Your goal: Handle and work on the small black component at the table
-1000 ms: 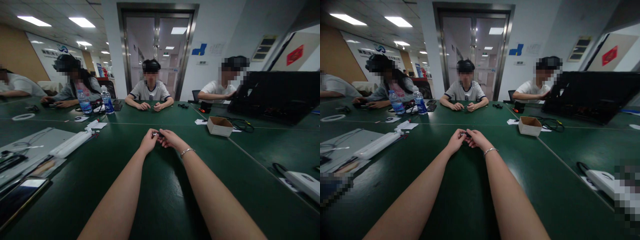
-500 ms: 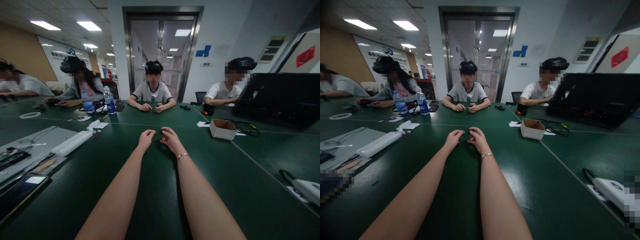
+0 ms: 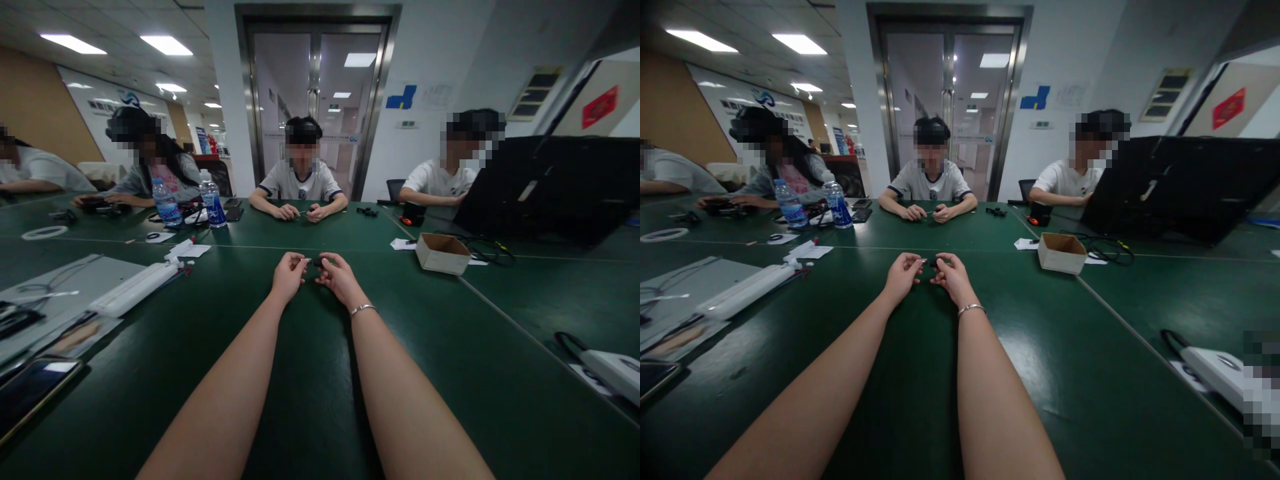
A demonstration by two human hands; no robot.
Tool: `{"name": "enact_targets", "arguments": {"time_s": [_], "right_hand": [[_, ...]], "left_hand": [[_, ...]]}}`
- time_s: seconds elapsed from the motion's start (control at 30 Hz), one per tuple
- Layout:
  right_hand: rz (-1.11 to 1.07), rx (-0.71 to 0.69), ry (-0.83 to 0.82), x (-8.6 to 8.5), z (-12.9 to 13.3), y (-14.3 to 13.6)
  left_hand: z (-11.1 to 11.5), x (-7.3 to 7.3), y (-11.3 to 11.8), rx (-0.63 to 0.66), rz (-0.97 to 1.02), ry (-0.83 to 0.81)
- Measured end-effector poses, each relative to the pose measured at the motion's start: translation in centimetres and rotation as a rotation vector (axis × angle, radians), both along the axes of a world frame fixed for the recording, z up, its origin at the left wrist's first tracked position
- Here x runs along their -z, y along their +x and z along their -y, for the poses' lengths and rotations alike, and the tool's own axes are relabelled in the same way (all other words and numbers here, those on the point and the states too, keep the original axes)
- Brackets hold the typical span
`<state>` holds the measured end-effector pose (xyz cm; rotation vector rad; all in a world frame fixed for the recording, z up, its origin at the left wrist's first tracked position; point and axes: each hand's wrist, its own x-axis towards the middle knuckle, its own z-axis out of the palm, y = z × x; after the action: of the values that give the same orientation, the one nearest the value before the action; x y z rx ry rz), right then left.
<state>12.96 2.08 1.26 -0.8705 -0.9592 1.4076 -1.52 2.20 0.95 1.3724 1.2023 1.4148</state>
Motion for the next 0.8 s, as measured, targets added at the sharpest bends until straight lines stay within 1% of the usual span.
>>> {"name": "enact_targets", "arguments": {"time_s": [0.13, 0.27, 0.6, 0.8], "right_hand": [[0.02, -0.008, 0.024, 0.08, 0.1, 0.04], [0.026, -0.016, 0.029, 0.07, 0.09, 0.05], [0.028, -0.023, 0.028, 0.17, -0.02, -0.03], [0.028, -0.023, 0.039, 0.32, -0.14, 0.01]], "left_hand": [[-0.11, 0.26, -0.08, 0.021, -0.036, 0.048], [-0.29, 0.46, -0.07, 0.026, -0.061, 0.047], [-0.45, 0.58, 0.02, 0.007, -0.051, 0.055], [-0.72, 0.9, -0.03, 0.006, -0.035, 0.064]]}}
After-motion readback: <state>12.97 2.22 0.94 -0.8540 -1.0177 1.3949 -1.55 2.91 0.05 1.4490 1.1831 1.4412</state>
